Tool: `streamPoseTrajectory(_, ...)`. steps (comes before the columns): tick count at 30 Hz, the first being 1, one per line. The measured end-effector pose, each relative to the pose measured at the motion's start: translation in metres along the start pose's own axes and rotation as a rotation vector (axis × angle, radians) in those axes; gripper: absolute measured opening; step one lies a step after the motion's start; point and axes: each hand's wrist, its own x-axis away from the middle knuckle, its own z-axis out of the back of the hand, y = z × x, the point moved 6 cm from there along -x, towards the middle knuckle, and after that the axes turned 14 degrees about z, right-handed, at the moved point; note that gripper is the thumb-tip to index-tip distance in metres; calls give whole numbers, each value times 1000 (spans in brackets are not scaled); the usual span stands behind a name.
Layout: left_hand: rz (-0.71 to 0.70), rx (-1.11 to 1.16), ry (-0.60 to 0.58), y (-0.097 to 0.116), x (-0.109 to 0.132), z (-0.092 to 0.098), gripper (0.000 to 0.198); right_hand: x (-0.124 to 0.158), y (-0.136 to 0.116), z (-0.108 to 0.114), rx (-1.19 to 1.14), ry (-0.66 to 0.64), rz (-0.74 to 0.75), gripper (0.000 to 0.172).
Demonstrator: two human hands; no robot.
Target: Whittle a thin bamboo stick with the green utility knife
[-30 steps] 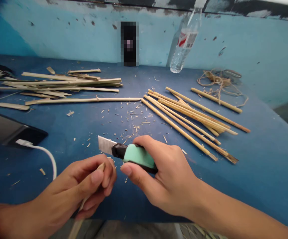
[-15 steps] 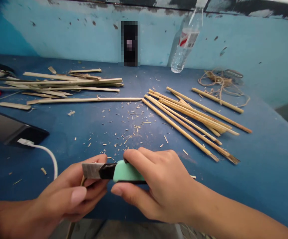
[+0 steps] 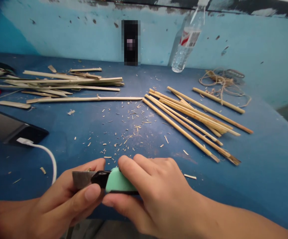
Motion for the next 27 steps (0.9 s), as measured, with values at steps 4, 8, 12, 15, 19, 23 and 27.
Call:
streamPoseTrajectory(4, -5, 17, 129, -14, 3, 8, 28, -2, -5, 1, 85, 24, 4, 28)
streamPoseTrajectory(8, -9, 48, 110, -9, -2, 4, 31, -7, -8, 3, 241, 49, 27, 34)
streamPoseTrajectory(12, 22, 26, 1, -5, -8, -1, 37, -7, -7, 2, 306, 49, 14, 36)
streamPoseTrajectory(15, 88, 1, -76, -7, -11, -2, 48, -5, -3, 1, 275, 55, -23, 32)
streamPoseTrajectory(19, 145, 74, -163, -5, -15, -3, 53, -3, 6, 0, 177, 61, -68, 29)
streamPoseTrajectory(23, 241, 124, -202, -1, -14, -3, 54, 1, 18, 4, 57, 82, -138, 29)
streamPoseTrajectory(27, 171, 109, -157, 7, -12, 2, 44, 0, 18, 3, 37, 33, -97, 30)
